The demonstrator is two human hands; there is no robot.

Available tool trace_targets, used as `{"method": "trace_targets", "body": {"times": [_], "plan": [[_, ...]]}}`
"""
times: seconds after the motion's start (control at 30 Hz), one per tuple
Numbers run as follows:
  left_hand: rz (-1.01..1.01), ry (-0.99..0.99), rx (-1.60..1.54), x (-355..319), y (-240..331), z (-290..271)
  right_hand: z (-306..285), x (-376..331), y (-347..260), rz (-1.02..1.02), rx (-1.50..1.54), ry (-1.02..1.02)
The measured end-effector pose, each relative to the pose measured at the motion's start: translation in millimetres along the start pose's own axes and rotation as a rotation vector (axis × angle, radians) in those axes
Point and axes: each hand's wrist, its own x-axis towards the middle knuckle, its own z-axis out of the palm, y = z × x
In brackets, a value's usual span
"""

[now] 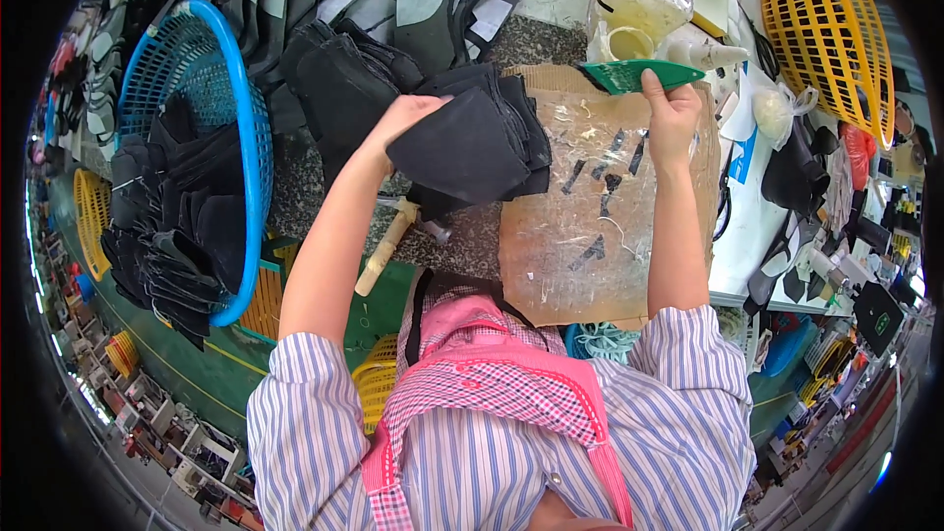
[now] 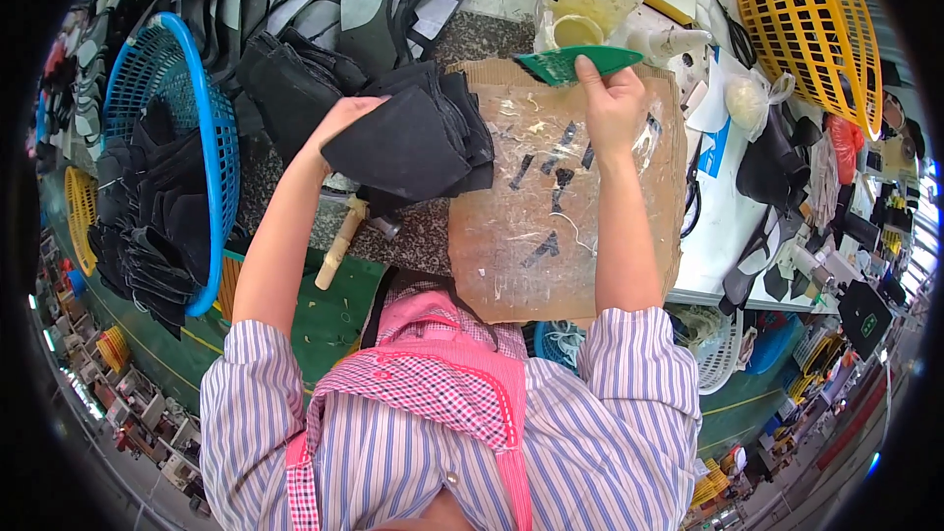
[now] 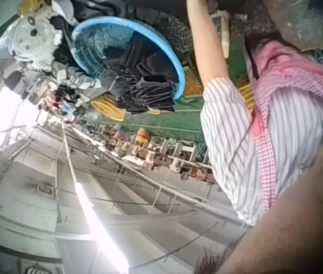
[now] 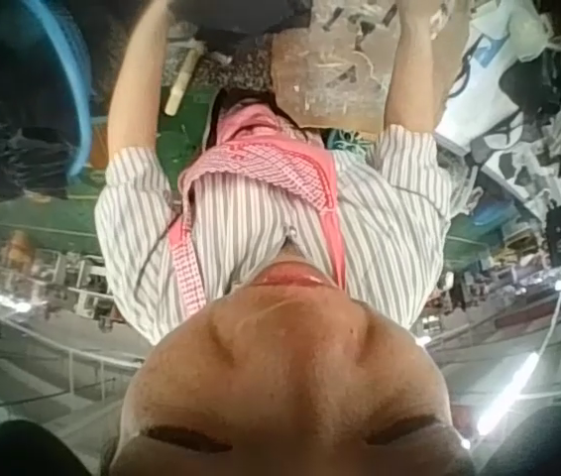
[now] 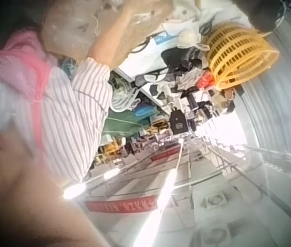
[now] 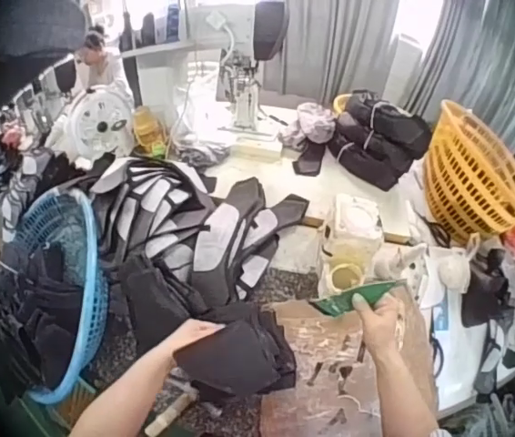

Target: Applying adhesive to black shoe components using a plastic spreader tool on a factory workbench.

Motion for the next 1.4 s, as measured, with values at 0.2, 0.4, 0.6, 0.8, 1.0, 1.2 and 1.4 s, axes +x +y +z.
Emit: {"method": "trace_targets", "body": {"times": [0.2, 0.4, 0.6, 0.8, 1.0, 1.2, 1.4], "plan": [[0.057, -0.11, -0.058, -12, 16, 3, 32, -9, -11, 0.048, 0.158, -0.291], [0.286, 0.091, 0.332, -4, -7, 13, 75, 4, -5, -0.299, -0.283, -0.547], [0.269, 0.144, 0.254, -5, -17, 10, 30, -18, -7, -0.058, -0.626, -0.744], [0.267, 0.088, 0.088, -3, -9, 17, 53, -10, -3, -0.099, -0.222, -0.469], [0.691, 0.607, 0.18, -50, 6, 19, -28, -45, -1, -0.032, -0.384, -0.533], [1.063, 0.815, 1.056, -82, 16, -25, 41, -11, -7, -0.267, -0.226, -0.281], [0.998, 0.318, 1.034, -56, -40, 55, 56, -30, 13, -0.512, -0.41, -0.479]]}}
